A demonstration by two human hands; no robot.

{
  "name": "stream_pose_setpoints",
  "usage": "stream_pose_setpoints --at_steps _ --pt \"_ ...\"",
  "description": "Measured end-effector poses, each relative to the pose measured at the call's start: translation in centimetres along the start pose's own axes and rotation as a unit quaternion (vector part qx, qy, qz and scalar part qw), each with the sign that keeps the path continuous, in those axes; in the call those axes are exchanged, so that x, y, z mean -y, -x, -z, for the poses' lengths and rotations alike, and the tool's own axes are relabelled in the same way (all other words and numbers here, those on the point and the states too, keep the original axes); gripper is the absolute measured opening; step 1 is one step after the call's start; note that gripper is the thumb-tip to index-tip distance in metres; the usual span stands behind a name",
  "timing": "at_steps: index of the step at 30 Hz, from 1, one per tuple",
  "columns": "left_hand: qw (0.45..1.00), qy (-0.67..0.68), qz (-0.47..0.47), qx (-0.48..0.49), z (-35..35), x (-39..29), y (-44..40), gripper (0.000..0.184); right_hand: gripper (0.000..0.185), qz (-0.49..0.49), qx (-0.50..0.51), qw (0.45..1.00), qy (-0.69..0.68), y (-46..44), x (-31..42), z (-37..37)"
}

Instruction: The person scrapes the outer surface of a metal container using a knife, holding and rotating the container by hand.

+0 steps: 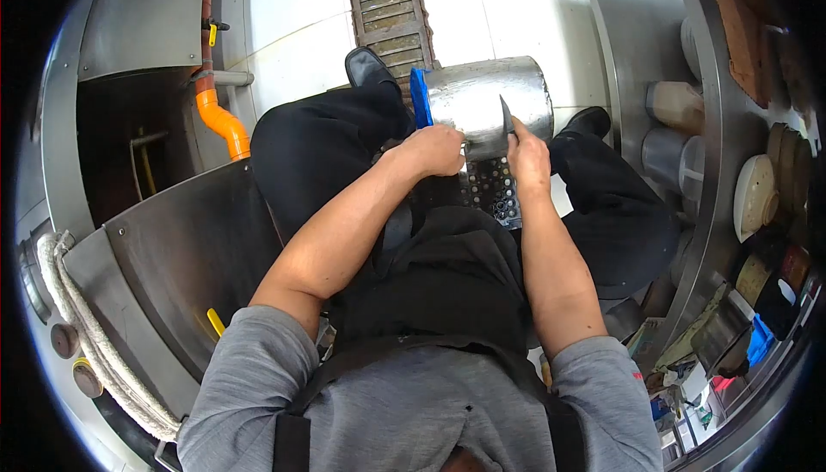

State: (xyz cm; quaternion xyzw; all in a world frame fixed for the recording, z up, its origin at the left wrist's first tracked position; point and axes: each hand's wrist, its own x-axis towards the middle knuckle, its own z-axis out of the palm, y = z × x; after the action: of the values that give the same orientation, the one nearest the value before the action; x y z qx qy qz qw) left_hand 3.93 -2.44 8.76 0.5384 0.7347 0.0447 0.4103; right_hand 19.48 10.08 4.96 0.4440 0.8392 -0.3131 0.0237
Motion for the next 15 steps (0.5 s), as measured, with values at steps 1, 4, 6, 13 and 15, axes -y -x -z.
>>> stream_pose_setpoints --at_steps 1,4,6,13,15 --pt "0.999 0.002 0.014 0.029 0.2 -0.1 -0.1 0.034 0.032 0.040 0.015 0.999 0.009 0.1 -0.1 -0.4" --pt "0.999 0.004 -0.004 0.033 0.6 -0.4 -0.1 0.034 0.032 0.068 0.083 0.994 -0.031 0.8 1.7 0.0" --pt "1.000 0.002 -0.003 0.027 0.4 -0.2 0.0 0.034 0.031 0.085 0.080 0.993 -0.020 0.5 1.8 -0.5" --pt "0.999 0.009 0.027 0.032 0.4 -0.3 0.0 0.033 0.032 0.095 0.076 0.992 0.018 0.2 1.7 -0.2" --pt "1.000 0.008 0.011 0.014 0.6 -0.6 0.2 0.031 0.032 0.095 0.086 0.992 0.013 0.6 2.1 0.0"
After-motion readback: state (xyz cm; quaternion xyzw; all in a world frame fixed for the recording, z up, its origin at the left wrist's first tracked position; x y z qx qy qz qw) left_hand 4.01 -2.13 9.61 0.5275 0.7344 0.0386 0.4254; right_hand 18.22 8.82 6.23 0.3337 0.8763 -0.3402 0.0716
